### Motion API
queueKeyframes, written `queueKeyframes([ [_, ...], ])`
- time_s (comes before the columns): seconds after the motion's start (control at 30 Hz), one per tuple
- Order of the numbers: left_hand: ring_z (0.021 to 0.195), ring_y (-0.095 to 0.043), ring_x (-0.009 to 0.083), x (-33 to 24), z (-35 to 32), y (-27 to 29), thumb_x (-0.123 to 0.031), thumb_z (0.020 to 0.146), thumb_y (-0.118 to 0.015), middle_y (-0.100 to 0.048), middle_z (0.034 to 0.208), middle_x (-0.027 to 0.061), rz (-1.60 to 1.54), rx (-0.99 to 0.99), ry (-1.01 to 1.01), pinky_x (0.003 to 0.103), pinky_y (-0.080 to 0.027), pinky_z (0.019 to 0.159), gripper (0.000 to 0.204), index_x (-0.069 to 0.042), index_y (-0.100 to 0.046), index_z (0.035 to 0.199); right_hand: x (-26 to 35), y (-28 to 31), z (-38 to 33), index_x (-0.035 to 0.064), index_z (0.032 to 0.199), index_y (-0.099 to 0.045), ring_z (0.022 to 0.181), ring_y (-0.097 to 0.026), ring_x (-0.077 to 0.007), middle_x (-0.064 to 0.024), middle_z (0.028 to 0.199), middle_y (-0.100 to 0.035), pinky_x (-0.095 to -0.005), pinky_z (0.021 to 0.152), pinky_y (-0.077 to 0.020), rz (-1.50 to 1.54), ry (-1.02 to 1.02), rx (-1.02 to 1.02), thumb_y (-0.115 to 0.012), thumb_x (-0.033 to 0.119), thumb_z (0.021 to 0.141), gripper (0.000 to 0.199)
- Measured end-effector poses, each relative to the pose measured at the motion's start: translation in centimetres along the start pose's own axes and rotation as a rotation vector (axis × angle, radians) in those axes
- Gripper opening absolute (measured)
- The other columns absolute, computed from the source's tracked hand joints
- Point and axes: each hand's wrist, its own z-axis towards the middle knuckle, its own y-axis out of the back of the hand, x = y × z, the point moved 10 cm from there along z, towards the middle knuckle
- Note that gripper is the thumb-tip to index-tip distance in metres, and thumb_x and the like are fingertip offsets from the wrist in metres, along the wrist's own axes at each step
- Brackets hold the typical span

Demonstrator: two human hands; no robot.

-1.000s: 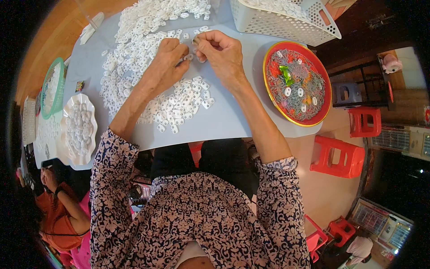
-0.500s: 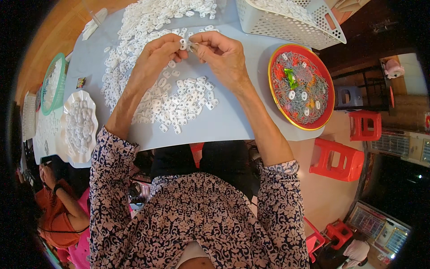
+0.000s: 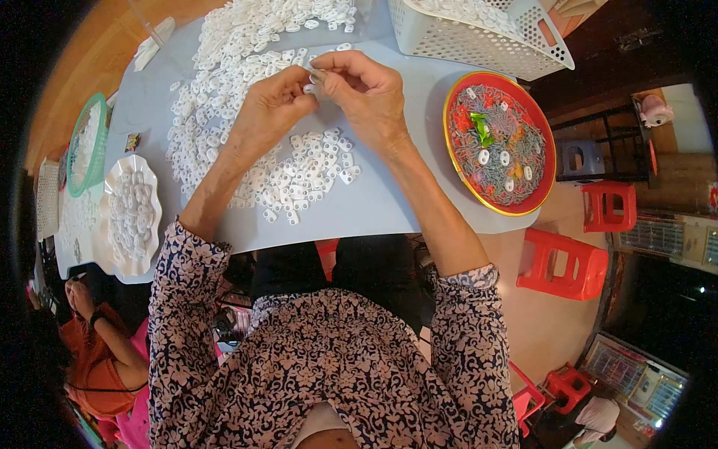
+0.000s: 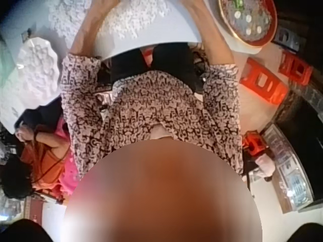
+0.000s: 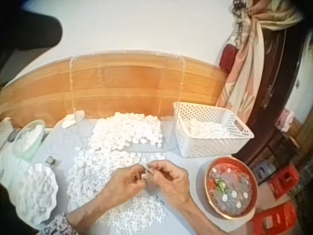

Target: Manually joining small white plastic fastener components together at a workstation table.

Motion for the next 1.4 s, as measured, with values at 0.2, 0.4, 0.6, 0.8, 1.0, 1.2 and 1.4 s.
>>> queueKeyframes([
  [0.2, 0.059, -0.042, 0.0036, 0.1, 0.1, 0.0, -0.005, 0.077, -0.056, -0.049, 0.064, -0.0027, -0.049, 0.006, -0.079, 0.02, -0.035, 0.051, 0.009, 0.001, -0.057, 0.085, -0.4, -0.5, -0.1, 0.0008, 0.099, -0.066, 0.067, -0.055, -0.0051, -0.0007, 0.079, -0.064, -0.0187, 0.06, -0.0457, -0.168, -0.06, 0.059, -0.062, 0.004, 0.085, 0.015],
  [0.4, 0.061, -0.045, 0.0044, 0.8, 0.3, 0.4, -0.008, 0.083, -0.056, -0.052, 0.069, -0.0036, -0.19, 0.019, 0.022, 0.02, -0.038, 0.054, 0.01, -0.001, -0.058, 0.09, -0.3, 0.3, 0.1, 0.0005, 0.099, -0.066, 0.067, -0.057, -0.0053, -0.001, 0.079, -0.064, -0.0186, 0.058, -0.0451, -0.151, -0.04, -0.007, -0.06, 0.004, 0.086, 0.014],
  [0.6, 0.065, -0.05, 0.005, 0.0, 0.3, 1.1, -0.011, 0.087, -0.057, -0.058, 0.075, -0.0008, -0.326, -0.076, -0.004, 0.02, -0.04, 0.06, 0.012, -0.001, -0.06, 0.093, -0.8, 0.6, 0.0, 0.0, 0.1, -0.065, 0.07, -0.061, -0.0071, -0.0032, 0.083, -0.066, -0.0195, 0.062, -0.048, -0.082, -0.084, -0.017, -0.061, 0.005, 0.086, 0.014],
  [0.8, 0.069, -0.053, 0.0076, 0.5, 0.3, 2.6, -0.011, 0.087, -0.057, -0.061, 0.078, 0.001, -0.386, -0.181, -0.028, 0.022, -0.043, 0.064, 0.012, -0.001, -0.06, 0.093, -1.2, -1.0, -0.4, -0.0003, 0.099, -0.065, 0.071, -0.061, -0.0077, -0.0038, 0.084, -0.066, -0.0197, 0.064, -0.0505, -0.085, -0.118, 0.034, -0.062, 0.005, 0.086, 0.014],
  [1.0, 0.071, -0.052, 0.0085, 0.7, 0.7, 2.5, -0.011, 0.086, -0.058, -0.06, 0.08, 0.0007, -0.479, -0.128, 0.011, 0.022, -0.042, 0.069, 0.011, -0.002, -0.06, 0.093, -0.9, -0.4, -0.2, -0.0002, 0.105, -0.063, 0.073, -0.06, -0.0081, -0.0027, 0.087, -0.065, -0.0197, 0.066, -0.0478, -0.12, -0.115, 0.003, -0.06, 0.006, 0.088, 0.018],
  [1.2, 0.071, -0.052, 0.0085, 0.3, 0.6, 2.3, -0.012, 0.086, -0.058, -0.06, 0.081, 0.0007, -0.486, -0.119, -0.011, 0.022, -0.042, 0.068, 0.012, -0.003, -0.061, 0.094, -0.8, -0.4, -0.3, 0.0, 0.108, -0.061, 0.074, -0.061, -0.0089, -0.0043, 0.088, -0.066, -0.0201, 0.066, -0.0481, -0.171, -0.103, -0.001, -0.06, 0.005, 0.088, 0.021],
  [1.4, 0.072, -0.052, 0.0083, 0.3, 0.6, 2.2, -0.011, 0.086, -0.059, -0.06, 0.081, 0.0002, -0.47, -0.099, -0.032, 0.021, -0.042, 0.068, 0.012, -0.003, -0.061, 0.095, -0.5, -0.6, -0.3, -0.0019, 0.104, -0.061, 0.072, -0.063, -0.0105, -0.0074, 0.086, -0.066, -0.0218, 0.068, -0.0521, -0.167, -0.08, 0.013, -0.061, 0.001, 0.085, 0.02],
])
